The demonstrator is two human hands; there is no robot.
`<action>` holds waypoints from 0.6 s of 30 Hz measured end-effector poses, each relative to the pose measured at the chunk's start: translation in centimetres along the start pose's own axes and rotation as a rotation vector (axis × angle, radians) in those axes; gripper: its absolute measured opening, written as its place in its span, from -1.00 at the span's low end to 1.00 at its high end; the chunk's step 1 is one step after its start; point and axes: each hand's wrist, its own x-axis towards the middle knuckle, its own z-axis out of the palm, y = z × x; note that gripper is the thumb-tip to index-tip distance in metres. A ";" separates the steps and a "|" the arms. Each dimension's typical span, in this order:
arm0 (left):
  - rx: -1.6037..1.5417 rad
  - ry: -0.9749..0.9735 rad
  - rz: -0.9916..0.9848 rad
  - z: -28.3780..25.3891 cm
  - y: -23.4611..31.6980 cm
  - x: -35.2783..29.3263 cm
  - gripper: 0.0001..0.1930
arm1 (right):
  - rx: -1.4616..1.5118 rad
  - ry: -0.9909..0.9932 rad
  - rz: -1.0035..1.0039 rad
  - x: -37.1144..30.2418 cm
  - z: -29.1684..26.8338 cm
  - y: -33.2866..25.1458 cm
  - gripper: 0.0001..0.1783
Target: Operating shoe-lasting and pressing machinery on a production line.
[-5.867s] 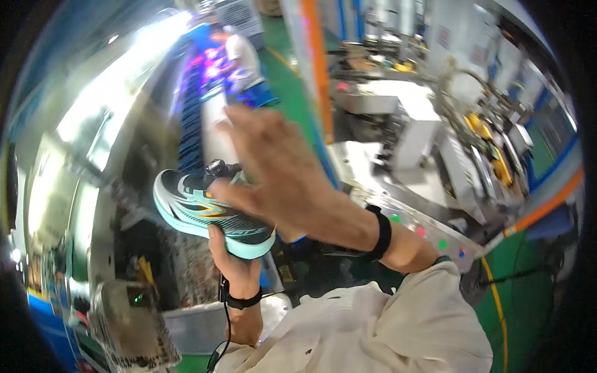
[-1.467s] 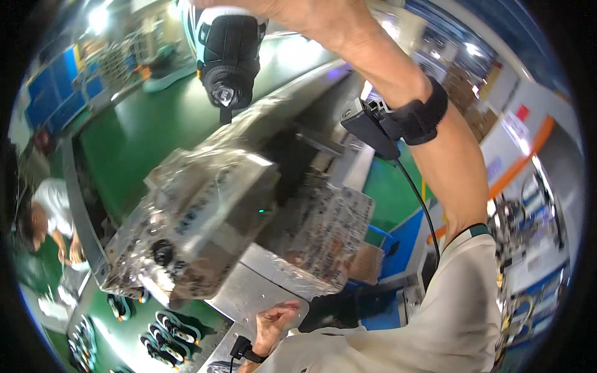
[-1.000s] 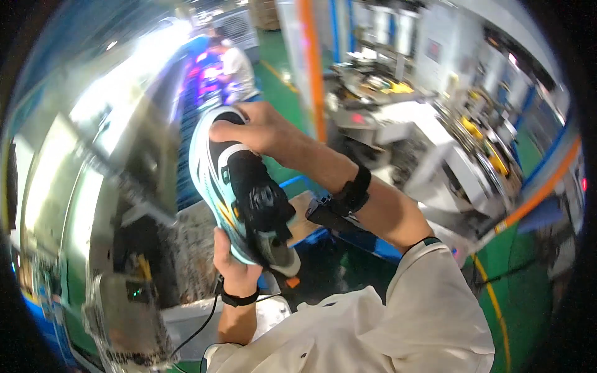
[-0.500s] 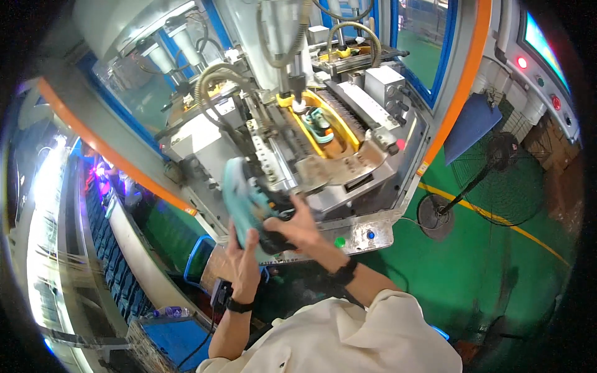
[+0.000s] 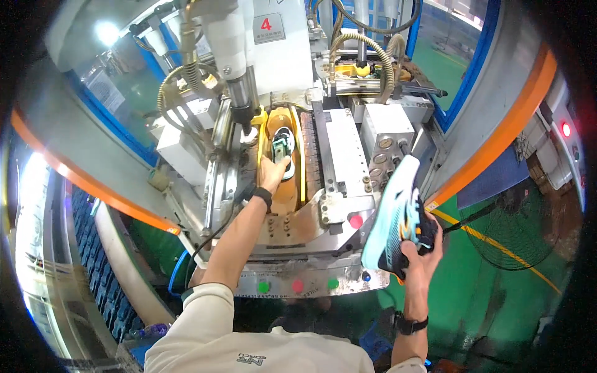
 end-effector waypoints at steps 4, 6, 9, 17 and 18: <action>0.177 -0.259 -0.133 3.4 2.8 2.5 -0.20 | -0.097 0.114 -0.092 1.7 -2.1 1.1 -0.24; 0.171 -0.257 -0.147 3.6 1.5 3.9 -0.26 | -0.162 0.066 -0.147 3.3 -0.7 0.5 -0.27; -0.218 -0.261 -0.342 0.4 0.3 3.9 -0.55 | -0.326 -0.004 -0.171 8.6 2.7 0.3 -0.33; -1.091 -0.655 -0.730 -19.6 4.3 -13.0 -0.69 | -0.890 -0.555 0.089 21.5 23.2 2.9 -0.40; -0.982 -0.647 -0.711 -22.5 2.9 -15.3 -0.69 | -0.998 -0.666 0.100 21.9 26.8 4.8 -0.39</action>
